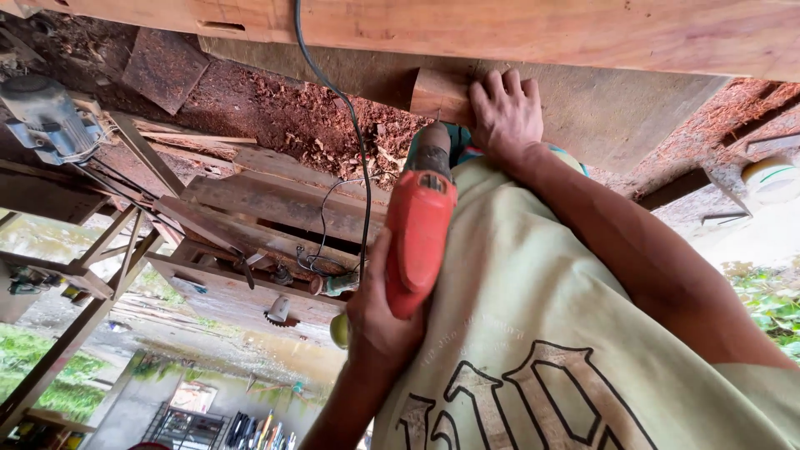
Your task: The person uses a red power drill to drive screws into small wooden blocks attached to a larger wooden structure. The camera angle is from below, showing the person's hands and the drilling process as wood shavings accumulate.
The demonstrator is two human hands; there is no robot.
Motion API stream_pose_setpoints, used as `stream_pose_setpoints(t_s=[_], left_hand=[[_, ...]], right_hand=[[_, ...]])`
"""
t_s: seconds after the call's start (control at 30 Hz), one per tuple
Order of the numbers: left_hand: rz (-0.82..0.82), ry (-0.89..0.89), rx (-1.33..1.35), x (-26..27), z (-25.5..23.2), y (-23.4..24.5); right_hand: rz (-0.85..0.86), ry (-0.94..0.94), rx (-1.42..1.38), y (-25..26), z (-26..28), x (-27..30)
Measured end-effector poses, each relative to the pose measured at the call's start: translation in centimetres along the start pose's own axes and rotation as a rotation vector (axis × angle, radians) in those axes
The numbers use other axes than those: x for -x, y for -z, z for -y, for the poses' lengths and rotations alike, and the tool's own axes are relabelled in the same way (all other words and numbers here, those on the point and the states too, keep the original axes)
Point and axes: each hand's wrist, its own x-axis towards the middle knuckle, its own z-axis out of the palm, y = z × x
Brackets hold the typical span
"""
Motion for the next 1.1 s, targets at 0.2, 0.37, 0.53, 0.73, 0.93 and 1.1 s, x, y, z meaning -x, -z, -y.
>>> stream_pose_setpoints(t_s=[0.2,0.37,0.53,0.73,0.93,1.1], left_hand=[[-0.046,-0.098,0.09,-0.6,-1.2,0.1],[-0.001,0.06,0.113,-0.5,-1.5,0.3],[0.003,0.152,0.172,0.0,-1.2,-0.4],[-0.033,0.094,0.146,0.6,-0.8,-1.2],[-0.115,-0.007,0.083,1.0,-0.8,-2.3],[-0.1,0.035,0.159,0.0,-1.4,-2.4]], right_hand=[[-0.074,0.027,0.005,1.1,0.3,-0.5],[-0.09,0.027,0.026,1.1,0.1,-0.9],[-0.094,0.037,0.025,1.6,0.2,-1.1],[-0.051,0.066,0.042,1.6,-0.1,-0.8],[0.008,0.087,0.037,1.8,-0.2,-0.3],[0.002,0.083,0.044,1.5,-0.5,-1.0]])
